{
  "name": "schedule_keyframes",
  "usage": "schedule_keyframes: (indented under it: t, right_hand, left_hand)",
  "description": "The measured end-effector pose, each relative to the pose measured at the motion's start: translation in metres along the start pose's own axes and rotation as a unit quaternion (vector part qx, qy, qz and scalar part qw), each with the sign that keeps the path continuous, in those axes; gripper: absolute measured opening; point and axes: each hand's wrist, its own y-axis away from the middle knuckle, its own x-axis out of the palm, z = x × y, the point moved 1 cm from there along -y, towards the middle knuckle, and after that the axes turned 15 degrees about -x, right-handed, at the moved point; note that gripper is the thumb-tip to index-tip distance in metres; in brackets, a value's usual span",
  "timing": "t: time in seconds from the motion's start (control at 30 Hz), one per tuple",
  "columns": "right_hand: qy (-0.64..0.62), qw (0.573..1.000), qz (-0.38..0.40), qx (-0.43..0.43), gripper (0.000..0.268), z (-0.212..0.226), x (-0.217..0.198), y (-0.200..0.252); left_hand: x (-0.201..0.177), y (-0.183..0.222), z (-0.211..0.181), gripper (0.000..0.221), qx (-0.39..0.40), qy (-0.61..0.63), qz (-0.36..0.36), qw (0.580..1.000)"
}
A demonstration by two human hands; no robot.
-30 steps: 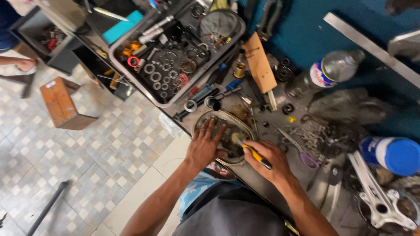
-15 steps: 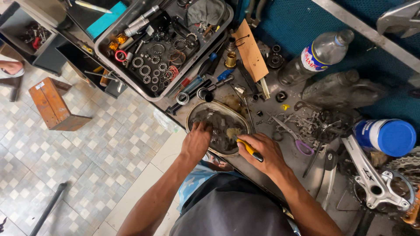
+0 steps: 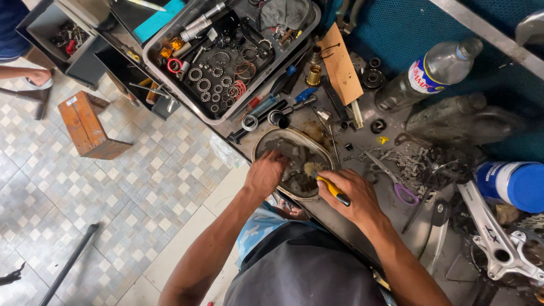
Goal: The person cleans and maintains small bicycle components using a brush and a cleaning solution in a tray.
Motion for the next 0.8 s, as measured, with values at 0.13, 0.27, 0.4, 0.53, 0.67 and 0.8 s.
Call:
schedule_keyframes:
  t: [0.13, 0.27, 0.4, 0.53, 0.67, 0.8]
  right_hand:
    - [0.010, 1.000, -0.013, -0.025, 0.028, -0.001, -0.002, -0.002]
    - [0.037, 0.999, 0.000, -0.006, 0.029, -0.007, -0.002, -0.004]
    - [0.023, 0.999, -0.008, 0.035, 0.024, -0.013, 0.002, -0.010]
    - [-0.112, 0.977, -0.062, 0.173, 0.024, -0.012, 0.007, -0.019]
    - [-0.215, 0.969, -0.095, 0.081, 0.026, 0.003, 0.016, -0.030]
    - [-0.060, 0.995, -0.072, 0.031, 0.023, 0.012, 0.002, -0.034]
  left_hand:
    - [-0.011, 0.000, -0.002, 0.023, -0.059, 0.049, 0.039, 0.996]
    - [-0.029, 0.002, -0.009, 0.019, -0.183, 0.344, 0.077, 0.918]
    - [-0.034, 0.000, -0.016, 0.035, -0.255, 0.593, 0.101, 0.757]
    - [-0.042, 0.001, -0.026, 0.047, -0.279, 0.617, 0.094, 0.730]
    - [-0.052, 0.009, -0.036, 0.053, -0.238, 0.503, 0.037, 0.830]
    - [-0.043, 0.009, -0.036, 0.047, -0.243, 0.522, 0.008, 0.818]
